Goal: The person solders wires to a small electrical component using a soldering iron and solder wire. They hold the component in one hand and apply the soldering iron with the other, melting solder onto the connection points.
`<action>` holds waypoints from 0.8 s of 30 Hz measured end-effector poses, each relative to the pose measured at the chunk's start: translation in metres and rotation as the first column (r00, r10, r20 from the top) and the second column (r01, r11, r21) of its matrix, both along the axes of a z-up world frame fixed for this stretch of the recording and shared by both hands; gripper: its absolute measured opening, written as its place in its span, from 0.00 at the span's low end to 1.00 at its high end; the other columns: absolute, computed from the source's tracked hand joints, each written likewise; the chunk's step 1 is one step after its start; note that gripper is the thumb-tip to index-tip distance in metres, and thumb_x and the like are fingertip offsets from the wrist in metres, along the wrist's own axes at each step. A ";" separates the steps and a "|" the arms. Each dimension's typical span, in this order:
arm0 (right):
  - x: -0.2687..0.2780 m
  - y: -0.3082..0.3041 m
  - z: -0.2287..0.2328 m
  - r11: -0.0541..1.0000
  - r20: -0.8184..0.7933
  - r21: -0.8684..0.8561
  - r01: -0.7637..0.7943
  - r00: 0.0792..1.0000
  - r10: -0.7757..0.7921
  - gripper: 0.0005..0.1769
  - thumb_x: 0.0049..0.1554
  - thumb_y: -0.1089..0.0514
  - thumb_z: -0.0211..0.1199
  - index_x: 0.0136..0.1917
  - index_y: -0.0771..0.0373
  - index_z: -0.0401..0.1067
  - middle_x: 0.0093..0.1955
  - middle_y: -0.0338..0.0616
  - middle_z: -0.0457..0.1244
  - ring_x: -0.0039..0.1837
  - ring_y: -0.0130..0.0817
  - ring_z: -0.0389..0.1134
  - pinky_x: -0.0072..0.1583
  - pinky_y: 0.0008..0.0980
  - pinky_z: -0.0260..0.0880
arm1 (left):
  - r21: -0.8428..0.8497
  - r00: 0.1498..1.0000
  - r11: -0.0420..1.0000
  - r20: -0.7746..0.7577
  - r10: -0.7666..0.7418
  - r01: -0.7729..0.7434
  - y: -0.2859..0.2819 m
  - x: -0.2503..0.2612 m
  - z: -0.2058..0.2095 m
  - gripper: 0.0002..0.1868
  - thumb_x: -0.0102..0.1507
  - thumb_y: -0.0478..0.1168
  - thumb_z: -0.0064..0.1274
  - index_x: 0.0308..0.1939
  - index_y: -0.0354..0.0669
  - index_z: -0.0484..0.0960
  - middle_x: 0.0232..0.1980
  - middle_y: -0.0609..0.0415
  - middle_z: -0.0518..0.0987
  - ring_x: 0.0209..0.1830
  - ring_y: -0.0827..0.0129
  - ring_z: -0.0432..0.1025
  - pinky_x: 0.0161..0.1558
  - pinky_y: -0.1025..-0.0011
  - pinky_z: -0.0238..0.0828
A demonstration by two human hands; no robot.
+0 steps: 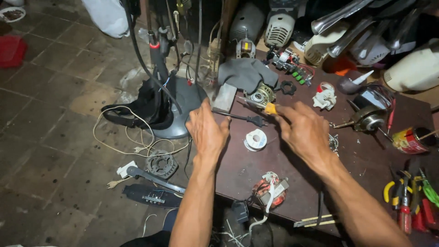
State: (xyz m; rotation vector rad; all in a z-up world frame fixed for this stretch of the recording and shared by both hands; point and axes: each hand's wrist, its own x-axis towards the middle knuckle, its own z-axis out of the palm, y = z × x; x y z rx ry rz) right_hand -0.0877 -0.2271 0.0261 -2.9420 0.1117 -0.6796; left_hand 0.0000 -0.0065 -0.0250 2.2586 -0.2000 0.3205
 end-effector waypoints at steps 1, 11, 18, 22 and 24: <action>0.004 0.005 -0.001 1.000 -0.001 0.001 -0.001 1.000 0.001 0.08 0.57 0.49 0.66 0.51 0.43 0.80 0.38 0.35 0.64 0.46 0.38 0.71 0.43 0.38 0.73 | 0.001 1.000 1.000 -0.001 0.001 -0.001 0.000 0.001 -0.001 0.42 0.52 0.43 0.68 0.66 0.41 0.65 0.57 0.44 0.77 0.58 0.49 0.66 0.53 0.49 0.60; 0.015 0.017 -0.005 0.983 0.073 -0.160 -0.095 0.991 0.108 0.09 0.57 0.54 0.62 0.50 0.47 0.79 0.41 0.39 0.62 0.49 0.41 0.69 0.43 0.38 0.71 | -0.046 0.997 0.999 -0.071 -0.024 0.021 0.005 -0.002 0.011 0.36 0.54 0.41 0.65 0.65 0.40 0.68 0.57 0.41 0.79 0.57 0.48 0.68 0.51 0.51 0.59; 0.018 0.013 -0.002 0.988 -0.045 -0.071 -0.140 0.990 0.137 0.15 0.51 0.55 0.65 0.53 0.48 0.76 0.46 0.41 0.62 0.52 0.45 0.67 0.46 0.47 0.72 | -0.424 0.917 0.894 0.284 0.280 -0.142 0.029 -0.047 0.047 0.11 0.61 0.32 0.55 0.47 0.42 0.83 0.42 0.45 0.80 0.44 0.49 0.76 0.47 0.59 0.68; 0.022 0.016 0.012 0.990 -0.111 0.035 -0.136 0.984 0.139 0.14 0.52 0.62 0.56 0.52 0.59 0.74 0.43 0.49 0.59 0.49 0.57 0.63 0.38 0.59 0.60 | -0.595 0.754 0.779 0.415 0.509 -0.198 0.015 -0.178 0.052 0.10 0.68 0.25 0.59 0.49 0.27 0.73 0.46 0.36 0.76 0.47 0.49 0.75 0.51 0.60 0.77; 0.024 0.015 0.014 0.980 -0.131 0.044 -0.193 0.972 0.198 0.15 0.49 0.66 0.52 0.50 0.62 0.72 0.45 0.53 0.60 0.46 0.62 0.64 0.36 0.63 0.61 | -0.058 0.826 0.964 -0.531 0.192 -0.261 0.006 -0.255 0.016 0.11 0.49 0.46 0.60 0.12 0.55 0.89 0.16 0.70 0.84 0.14 0.86 0.77 0.20 0.85 0.72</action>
